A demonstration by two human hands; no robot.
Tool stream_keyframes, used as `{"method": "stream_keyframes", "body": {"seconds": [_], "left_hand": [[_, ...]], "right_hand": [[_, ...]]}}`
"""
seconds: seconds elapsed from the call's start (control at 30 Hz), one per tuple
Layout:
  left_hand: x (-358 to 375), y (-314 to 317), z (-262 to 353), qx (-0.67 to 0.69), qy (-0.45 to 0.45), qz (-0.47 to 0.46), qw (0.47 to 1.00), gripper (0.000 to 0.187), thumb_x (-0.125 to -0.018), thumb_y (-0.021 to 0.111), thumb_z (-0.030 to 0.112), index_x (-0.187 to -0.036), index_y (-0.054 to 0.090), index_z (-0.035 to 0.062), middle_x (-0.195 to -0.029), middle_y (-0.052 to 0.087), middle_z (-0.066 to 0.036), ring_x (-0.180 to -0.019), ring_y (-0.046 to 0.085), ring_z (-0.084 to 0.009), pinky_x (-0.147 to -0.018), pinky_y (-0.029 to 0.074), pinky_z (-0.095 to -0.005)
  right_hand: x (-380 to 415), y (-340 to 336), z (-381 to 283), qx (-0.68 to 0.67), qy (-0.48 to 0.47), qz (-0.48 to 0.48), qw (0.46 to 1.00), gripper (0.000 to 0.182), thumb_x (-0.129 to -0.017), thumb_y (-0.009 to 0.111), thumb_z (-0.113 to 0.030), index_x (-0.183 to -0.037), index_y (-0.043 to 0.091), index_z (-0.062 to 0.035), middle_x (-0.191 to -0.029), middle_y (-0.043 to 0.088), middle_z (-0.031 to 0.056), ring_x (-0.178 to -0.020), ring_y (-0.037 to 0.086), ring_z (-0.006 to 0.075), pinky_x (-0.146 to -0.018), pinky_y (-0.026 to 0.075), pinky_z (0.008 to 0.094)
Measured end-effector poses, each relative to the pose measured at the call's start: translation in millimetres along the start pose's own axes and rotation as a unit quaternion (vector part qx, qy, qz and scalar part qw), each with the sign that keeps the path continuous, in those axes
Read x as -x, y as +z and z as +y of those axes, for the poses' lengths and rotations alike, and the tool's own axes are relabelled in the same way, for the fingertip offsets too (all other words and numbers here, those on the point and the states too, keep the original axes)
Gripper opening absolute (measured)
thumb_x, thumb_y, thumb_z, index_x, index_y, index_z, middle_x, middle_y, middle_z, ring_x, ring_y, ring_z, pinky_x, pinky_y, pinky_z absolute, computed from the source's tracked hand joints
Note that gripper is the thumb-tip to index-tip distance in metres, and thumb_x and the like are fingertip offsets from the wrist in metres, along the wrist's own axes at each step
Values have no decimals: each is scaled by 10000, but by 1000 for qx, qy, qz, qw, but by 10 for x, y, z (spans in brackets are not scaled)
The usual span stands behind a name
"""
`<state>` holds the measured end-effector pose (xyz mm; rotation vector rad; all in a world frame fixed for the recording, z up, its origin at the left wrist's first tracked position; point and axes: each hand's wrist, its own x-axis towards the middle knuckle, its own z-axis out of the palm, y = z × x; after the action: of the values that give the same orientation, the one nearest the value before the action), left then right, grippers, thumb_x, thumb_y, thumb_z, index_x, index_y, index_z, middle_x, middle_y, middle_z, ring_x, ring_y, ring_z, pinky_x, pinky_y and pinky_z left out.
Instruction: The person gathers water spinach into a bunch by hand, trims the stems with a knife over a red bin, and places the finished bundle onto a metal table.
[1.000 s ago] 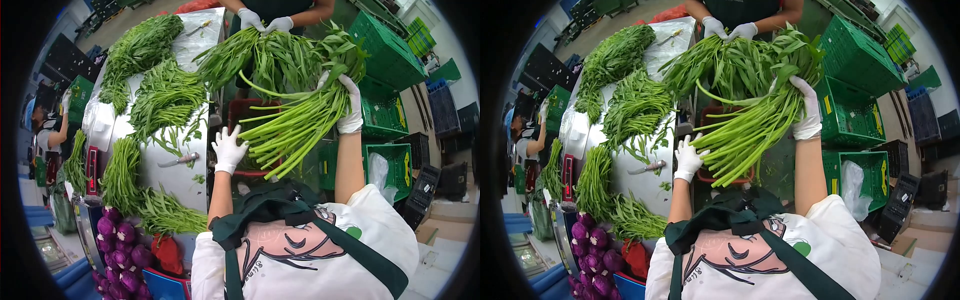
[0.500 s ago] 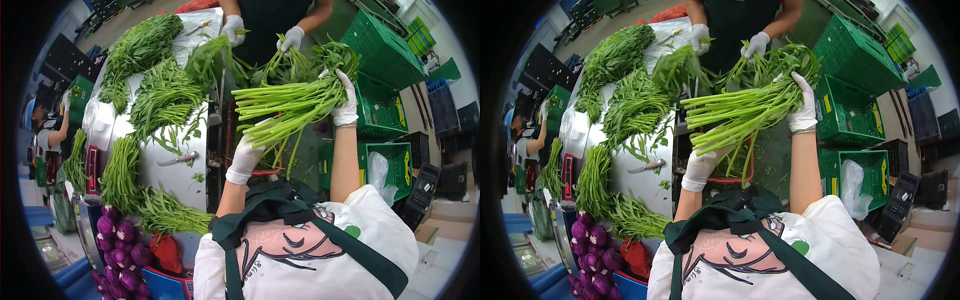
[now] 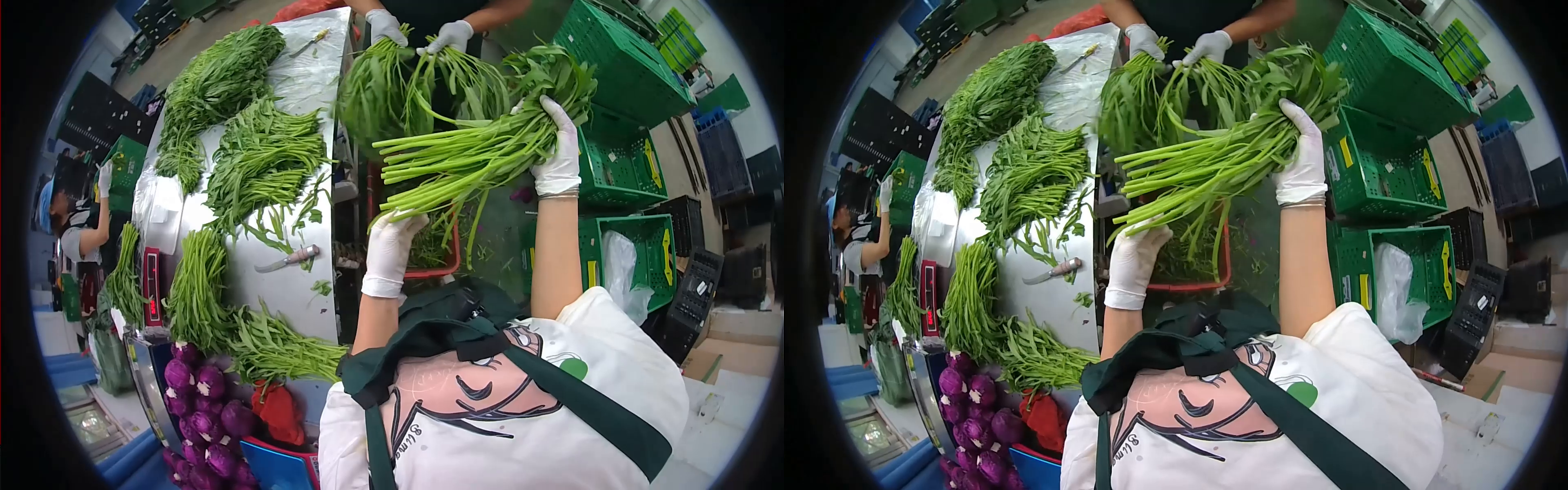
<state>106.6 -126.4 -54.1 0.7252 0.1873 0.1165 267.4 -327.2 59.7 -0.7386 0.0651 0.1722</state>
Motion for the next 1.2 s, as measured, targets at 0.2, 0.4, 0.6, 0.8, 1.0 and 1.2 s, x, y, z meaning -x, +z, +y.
{"method": "stream_keyframes", "body": {"seconds": [0.2, 0.4, 0.6, 0.8, 1.0, 1.2], "left_hand": [[-91, -365, 8, 15, -7, 231, 973, 380, -821, 630, 287, -1127, 569, 71, -1068, 568, -58, -934, 533, -163, -824, 431, -321], [30, -334, -138, -179, -286, -55, 940, 535, -891, 424, 467, -1213, 513, 49, -1203, 550, -102, -1159, 474, -216, -955, 343, -354], [-94, 57, -192, -209, -181, -107, 955, 426, -916, 439, 352, -1149, 563, 17, -1091, 608, -103, -985, 578, -173, -877, 402, -298], [-158, 114, -302, -257, -107, 63, 958, 259, -872, 547, 216, -913, 645, -20, -816, 660, -84, -686, 613, -132, -671, 482, -256], [-164, -757, -569, -318, -151, 124, 928, 294, -872, 544, 244, -910, 656, -25, -849, 662, -119, -756, 620, -143, -705, 477, -262], [-95, -390, -348, -184, -265, 18, 947, 439, -881, 524, 291, -1206, 513, -5, -1153, 568, -145, -1065, 530, -192, -916, 394, -326]], "right_hand": [[16, 91, -36, -6, -39, 25, 999, 214, -799, 586, -135, -958, 562, 8, -822, 623, 131, -740, 610, 250, -716, 514, 373], [6, 117, -7, 2, -34, 17, 999, 216, -801, 578, -142, -948, 561, 16, -806, 622, 137, -730, 609, 250, -726, 510, 365], [7, 135, 77, -10, -7, 9, 1000, 216, -792, 584, -138, -954, 564, 5, -818, 625, 128, -710, 615, 251, -701, 521, 368], [34, 178, 26, -10, -29, -9, 999, 213, -803, 573, -144, -957, 561, 3, -826, 615, 120, -727, 605, 243, -711, 512, 361], [48, 188, -85, -46, -19, -21, 999, 196, -812, 568, -123, -955, 561, 12, -820, 612, 129, -740, 604, 257, -739, 508, 384], [71, 252, -67, -28, -50, -2, 998, 228, -807, 576, -126, -977, 549, 24, -811, 613, 138, -743, 601, 262, -734, 507, 384]]}}
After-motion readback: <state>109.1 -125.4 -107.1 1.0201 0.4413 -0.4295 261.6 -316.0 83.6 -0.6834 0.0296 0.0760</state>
